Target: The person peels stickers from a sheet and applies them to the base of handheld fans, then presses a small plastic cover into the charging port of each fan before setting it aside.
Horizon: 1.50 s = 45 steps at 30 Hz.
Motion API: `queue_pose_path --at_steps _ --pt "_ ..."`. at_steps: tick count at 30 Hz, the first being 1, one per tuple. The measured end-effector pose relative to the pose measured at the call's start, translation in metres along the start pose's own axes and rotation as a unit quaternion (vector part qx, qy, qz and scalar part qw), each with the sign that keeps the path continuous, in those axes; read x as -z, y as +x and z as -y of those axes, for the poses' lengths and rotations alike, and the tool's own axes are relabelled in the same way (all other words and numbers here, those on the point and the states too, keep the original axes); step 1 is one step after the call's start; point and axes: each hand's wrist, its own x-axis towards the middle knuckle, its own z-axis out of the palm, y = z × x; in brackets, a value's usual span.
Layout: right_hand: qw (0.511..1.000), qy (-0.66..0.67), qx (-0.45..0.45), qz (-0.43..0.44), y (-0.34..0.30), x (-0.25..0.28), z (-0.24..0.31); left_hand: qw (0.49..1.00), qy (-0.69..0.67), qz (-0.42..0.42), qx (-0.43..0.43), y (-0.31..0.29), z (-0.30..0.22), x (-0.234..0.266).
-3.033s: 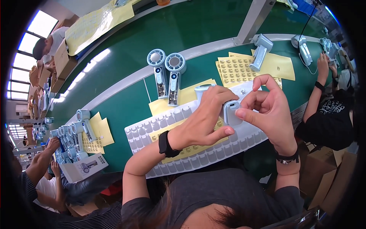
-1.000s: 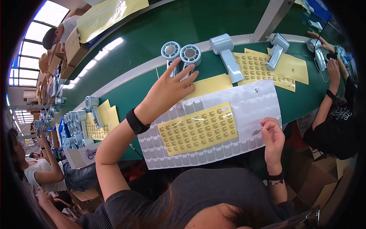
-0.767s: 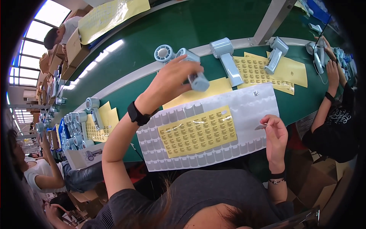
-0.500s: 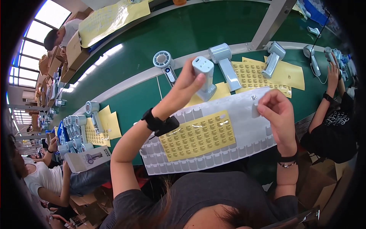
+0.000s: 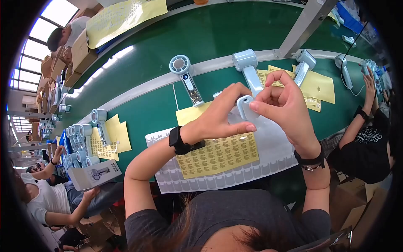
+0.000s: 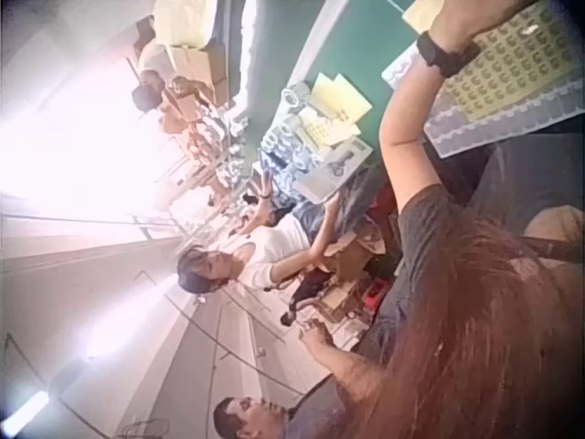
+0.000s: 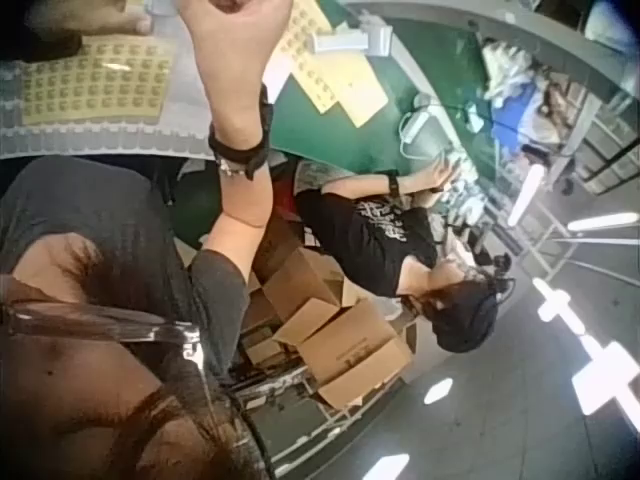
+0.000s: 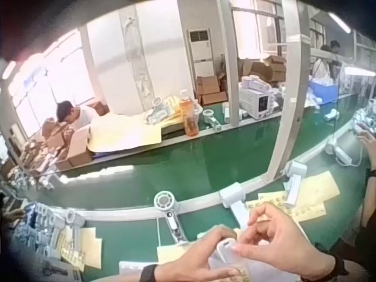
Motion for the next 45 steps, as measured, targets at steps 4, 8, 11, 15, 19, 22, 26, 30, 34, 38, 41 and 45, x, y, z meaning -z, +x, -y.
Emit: queue_pose_path --at_steps 4,8,11,15,19,22,26,30,34,38,41,45 --pt "0.999 -0.042 0.012 -0.007 -0.001 0.000 0.000 1.000 0.016 0.005 -0.001 0.000 -0.001 -0.001" --pt "0.998 -0.060 0.018 -0.013 -0.003 -0.001 0.001 1.000 0.024 0.005 0.002 0.000 -0.001 -0.002" --pt "0.998 -0.057 0.014 -0.012 -0.003 -0.001 0.001 1.000 0.026 0.004 0.006 0.000 -0.001 -0.002" --pt "0.999 -0.052 0.014 -0.009 -0.001 0.000 0.001 1.000 0.025 0.004 0.003 0.000 0.000 -0.002" --pt "0.997 -0.076 0.022 -0.009 -0.002 -0.002 0.001 1.000 0.025 0.001 0.007 0.000 -0.001 -0.002" --pt "0.994 -0.099 0.038 -0.016 -0.004 -0.003 0.001 1.000 0.026 0.002 -0.013 0.001 0.001 -0.003" --pt "0.988 -0.134 0.068 -0.033 -0.008 -0.008 0.001 1.000 0.019 -0.001 -0.008 -0.001 -0.002 -0.004" --pt "0.979 -0.185 0.069 -0.044 -0.012 -0.010 0.005 0.997 0.073 0.019 -0.006 -0.001 -0.005 -0.003" --pt "0.967 -0.255 -0.015 -0.020 -0.005 0.007 0.004 0.985 0.152 0.024 -0.079 0.004 -0.011 0.003" --pt "0.946 -0.302 -0.119 0.004 -0.004 0.039 -0.031 0.930 0.328 0.151 -0.061 0.031 -0.017 0.009" --pt "0.960 -0.266 -0.077 -0.033 -0.020 0.051 -0.061 0.886 0.411 0.209 -0.048 0.040 0.015 0.014" --pt "0.872 -0.436 0.148 -0.167 -0.077 0.076 -0.088 0.883 0.429 0.167 -0.090 0.031 0.032 0.011"
